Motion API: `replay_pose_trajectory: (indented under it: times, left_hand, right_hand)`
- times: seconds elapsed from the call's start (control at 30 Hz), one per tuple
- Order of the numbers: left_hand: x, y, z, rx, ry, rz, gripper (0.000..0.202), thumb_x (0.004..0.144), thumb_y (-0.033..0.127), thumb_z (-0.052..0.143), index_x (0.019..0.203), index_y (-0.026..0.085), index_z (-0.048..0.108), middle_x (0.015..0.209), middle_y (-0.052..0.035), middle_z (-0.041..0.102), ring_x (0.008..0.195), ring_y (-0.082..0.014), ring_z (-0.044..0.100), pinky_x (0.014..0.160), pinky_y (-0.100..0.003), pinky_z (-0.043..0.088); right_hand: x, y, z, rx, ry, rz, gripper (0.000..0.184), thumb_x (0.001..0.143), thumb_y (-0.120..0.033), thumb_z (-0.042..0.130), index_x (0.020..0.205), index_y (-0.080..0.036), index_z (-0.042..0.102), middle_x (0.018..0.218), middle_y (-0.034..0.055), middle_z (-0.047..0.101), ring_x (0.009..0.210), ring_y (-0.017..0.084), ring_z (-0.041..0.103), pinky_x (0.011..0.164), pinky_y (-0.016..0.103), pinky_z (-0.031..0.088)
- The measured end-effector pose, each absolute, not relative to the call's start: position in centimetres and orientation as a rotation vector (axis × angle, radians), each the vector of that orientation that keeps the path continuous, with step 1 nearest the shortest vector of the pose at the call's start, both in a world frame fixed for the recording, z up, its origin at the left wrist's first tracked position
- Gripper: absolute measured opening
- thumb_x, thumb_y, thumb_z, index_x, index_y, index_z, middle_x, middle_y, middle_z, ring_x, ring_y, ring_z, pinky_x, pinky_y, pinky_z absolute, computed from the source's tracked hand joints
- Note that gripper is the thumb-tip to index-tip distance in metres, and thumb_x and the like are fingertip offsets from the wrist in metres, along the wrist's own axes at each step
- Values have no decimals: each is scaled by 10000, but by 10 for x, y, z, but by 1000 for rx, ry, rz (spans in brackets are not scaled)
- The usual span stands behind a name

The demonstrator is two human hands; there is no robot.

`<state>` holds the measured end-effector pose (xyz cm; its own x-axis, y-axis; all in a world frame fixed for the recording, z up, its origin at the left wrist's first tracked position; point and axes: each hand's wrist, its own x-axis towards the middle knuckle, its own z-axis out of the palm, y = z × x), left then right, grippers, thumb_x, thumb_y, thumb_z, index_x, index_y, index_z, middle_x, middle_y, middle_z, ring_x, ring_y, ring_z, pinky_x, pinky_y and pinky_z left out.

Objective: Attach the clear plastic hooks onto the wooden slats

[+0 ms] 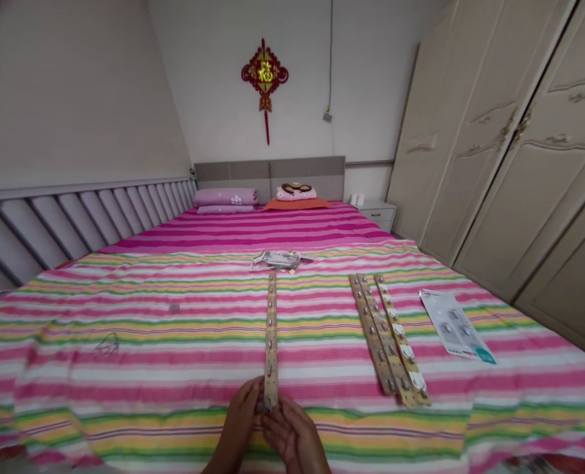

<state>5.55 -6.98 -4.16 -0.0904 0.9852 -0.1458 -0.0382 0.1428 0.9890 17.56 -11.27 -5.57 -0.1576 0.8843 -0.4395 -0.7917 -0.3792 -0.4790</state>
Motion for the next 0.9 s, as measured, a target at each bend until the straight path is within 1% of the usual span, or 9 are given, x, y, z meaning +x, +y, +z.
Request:
replay_pose_trajectory:
  times: [0.07,0.13,0.23,0.33,0.4,0.5,0.57,0.77,0.9]
  left_hand:
    - [54,-63,-47,1001,1279,1181,418,620,485,652,877,156,669,815,-73,703,761,-226,624,714,-323,483]
    - [53,-57,-49,977,1241,1184,412,612,467,670,885,158,670,766,-59,702,707,-209,627,679,-317,491]
    - [55,-50,-44,896,1203,1155,454,579,468,711,893,142,669,658,-34,682,591,-173,609,604,-296,485]
    - [55,-46,-36,748,1179,1062,517,488,424,792,885,120,661,582,-20,657,531,-146,598,566,-264,463]
    - [53,-44,-32,661,1129,999,531,462,385,824,885,113,653,597,-35,668,552,-146,619,587,-254,466]
    - [49,-42,-27,620,1058,958,536,495,365,830,930,112,644,673,-75,694,657,-177,665,648,-263,483]
    - [48,-42,-25,618,1053,933,576,507,366,830,987,113,633,705,-87,701,719,-201,679,677,-278,492]
    - [52,-44,-18,664,1009,869,770,539,401,809,1209,129,547,750,-82,716,753,-195,683,683,-264,488]
    - [54,-46,-16,698,954,884,823,599,352,773,1328,173,434,801,-64,721,763,-185,683,688,-265,478]
  right_hand:
    - [175,-109,-62,-773,-110,1834,428,534,-365,837,859,-136,679,819,125,756,749,221,709,723,299,527]
    - [175,-105,-66,-761,-87,1872,413,526,-374,842,823,-136,681,789,117,755,745,214,710,743,289,529]
    - [175,-100,-70,-750,-74,1903,426,538,-373,837,882,-176,682,779,80,756,759,215,714,718,283,537]
    - [174,-98,-73,-756,-57,1909,433,560,-365,826,940,-222,675,774,59,757,728,209,716,638,265,536]
    - [173,-97,-75,-739,-52,1907,439,558,-352,832,948,-225,675,778,66,760,696,203,714,594,250,527]
    - [173,-96,-79,-712,-69,1887,419,550,-333,842,921,-216,686,773,66,762,637,184,703,559,236,518]
    - [175,-96,-80,-707,-81,1853,402,547,-313,847,905,-212,695,758,54,761,620,172,696,563,234,520]
    - [179,-98,-68,-707,-140,1752,455,569,-251,841,994,-210,685,773,37,758,613,149,687,570,224,530]
    - [180,-100,-62,-753,-181,1740,537,565,-254,842,1064,-203,650,781,38,754,593,157,688,542,225,535]
